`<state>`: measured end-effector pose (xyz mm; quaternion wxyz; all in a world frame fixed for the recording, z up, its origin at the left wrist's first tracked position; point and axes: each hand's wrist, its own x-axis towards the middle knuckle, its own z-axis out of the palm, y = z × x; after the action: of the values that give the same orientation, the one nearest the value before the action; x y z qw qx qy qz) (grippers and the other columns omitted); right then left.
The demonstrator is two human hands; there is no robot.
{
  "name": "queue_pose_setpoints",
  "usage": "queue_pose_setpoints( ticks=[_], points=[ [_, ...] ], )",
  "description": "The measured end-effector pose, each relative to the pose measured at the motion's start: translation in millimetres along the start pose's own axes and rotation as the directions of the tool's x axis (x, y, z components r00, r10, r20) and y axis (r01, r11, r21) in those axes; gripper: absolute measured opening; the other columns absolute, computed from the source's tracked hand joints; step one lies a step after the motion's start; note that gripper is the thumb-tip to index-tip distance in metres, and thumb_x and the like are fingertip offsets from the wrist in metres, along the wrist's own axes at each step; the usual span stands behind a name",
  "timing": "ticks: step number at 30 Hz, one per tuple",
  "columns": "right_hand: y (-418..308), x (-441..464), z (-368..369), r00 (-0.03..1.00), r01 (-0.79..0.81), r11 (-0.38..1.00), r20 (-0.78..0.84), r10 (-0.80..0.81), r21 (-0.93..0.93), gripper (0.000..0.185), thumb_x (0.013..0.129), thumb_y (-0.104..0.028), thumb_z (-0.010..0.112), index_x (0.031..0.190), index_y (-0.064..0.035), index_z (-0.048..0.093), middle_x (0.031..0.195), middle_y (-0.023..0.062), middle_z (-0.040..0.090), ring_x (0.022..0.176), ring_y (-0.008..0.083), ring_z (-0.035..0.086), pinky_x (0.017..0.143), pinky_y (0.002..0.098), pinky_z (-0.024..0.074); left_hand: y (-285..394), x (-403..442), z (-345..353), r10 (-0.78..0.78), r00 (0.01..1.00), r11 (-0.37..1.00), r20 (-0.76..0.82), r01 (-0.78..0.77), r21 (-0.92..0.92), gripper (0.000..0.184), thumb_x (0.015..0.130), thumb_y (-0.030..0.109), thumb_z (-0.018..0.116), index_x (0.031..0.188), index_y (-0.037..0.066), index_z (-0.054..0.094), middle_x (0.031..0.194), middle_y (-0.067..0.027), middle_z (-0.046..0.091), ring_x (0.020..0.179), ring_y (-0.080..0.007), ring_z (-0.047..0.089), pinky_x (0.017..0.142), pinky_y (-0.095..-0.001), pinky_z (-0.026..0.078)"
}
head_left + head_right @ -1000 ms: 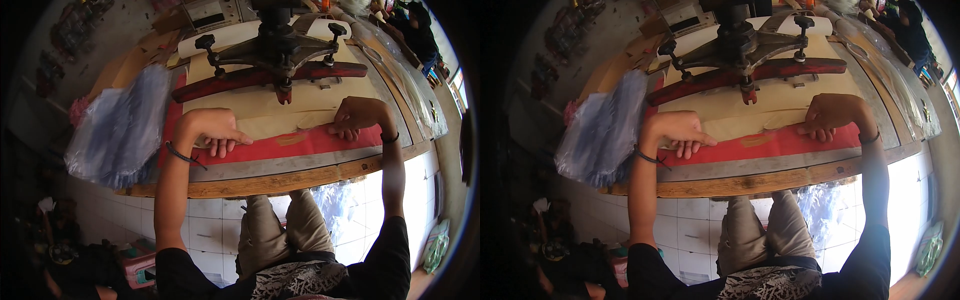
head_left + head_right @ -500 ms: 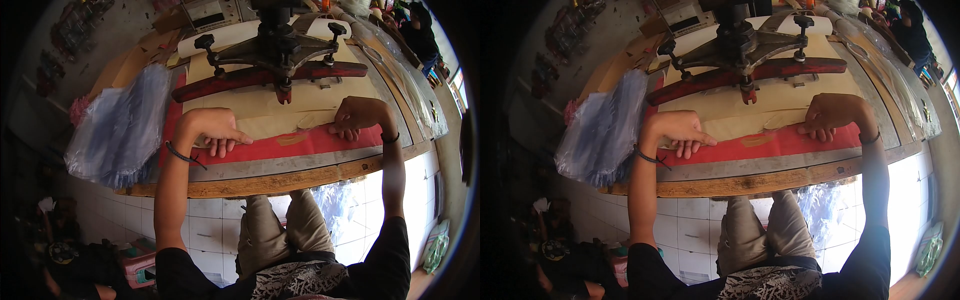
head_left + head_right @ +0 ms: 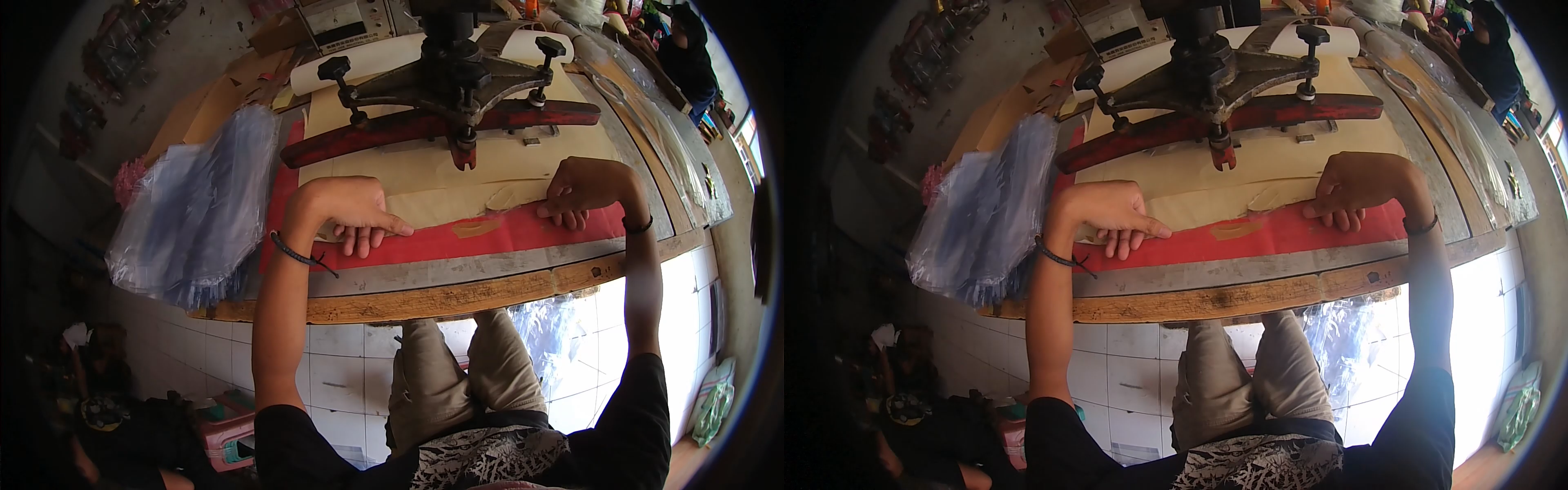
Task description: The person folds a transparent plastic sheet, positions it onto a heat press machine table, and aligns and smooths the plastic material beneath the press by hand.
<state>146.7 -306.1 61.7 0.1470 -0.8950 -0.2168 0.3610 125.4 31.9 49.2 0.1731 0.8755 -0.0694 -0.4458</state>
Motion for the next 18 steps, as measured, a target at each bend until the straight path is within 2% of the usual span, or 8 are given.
queue_pose_setpoints(
  ticks=[15, 18],
  points=[
    [4.1, -0.8, 0.2, 0.999, 0.048, 0.998, -0.001, -0.048, 0.027, 0.036, 0.095, -0.03, 0.062, 0.079, 0.0007, 0.071, 0.067, 0.0083, 0.07, 0.06, 0.0153, 0.069, 0.056, 0.0268, 0.0549, 0.6, -1.0, -0.1, -0.02, 1.0, 1.0, 0.004, 0.02, 0.01, 0.058, 0.089, 0.056, 0.064, 0.068, 0.002, 0.065, 0.066, -0.0116, 0.071, 0.051, -0.0148, 0.067, 0.041, -0.0222, 0.044],
    [15.7, -3.9, -2.9, 0.988, 0.139, 0.988, -0.081, -0.134, 0.064, 0.032, 0.095, -0.026, 0.063, 0.079, 0.0011, 0.07, 0.067, 0.0088, 0.07, 0.06, 0.0158, 0.07, 0.055, 0.0268, 0.0547, -3.6, -5.6, -1.3, 0.046, 0.999, 0.997, 0.02, -0.045, -0.056, 0.051, 0.091, 0.049, 0.065, 0.076, 0.001, 0.065, 0.061, -0.0081, 0.068, 0.048, -0.0132, 0.063, 0.041, -0.0223, 0.043]
  ],
)
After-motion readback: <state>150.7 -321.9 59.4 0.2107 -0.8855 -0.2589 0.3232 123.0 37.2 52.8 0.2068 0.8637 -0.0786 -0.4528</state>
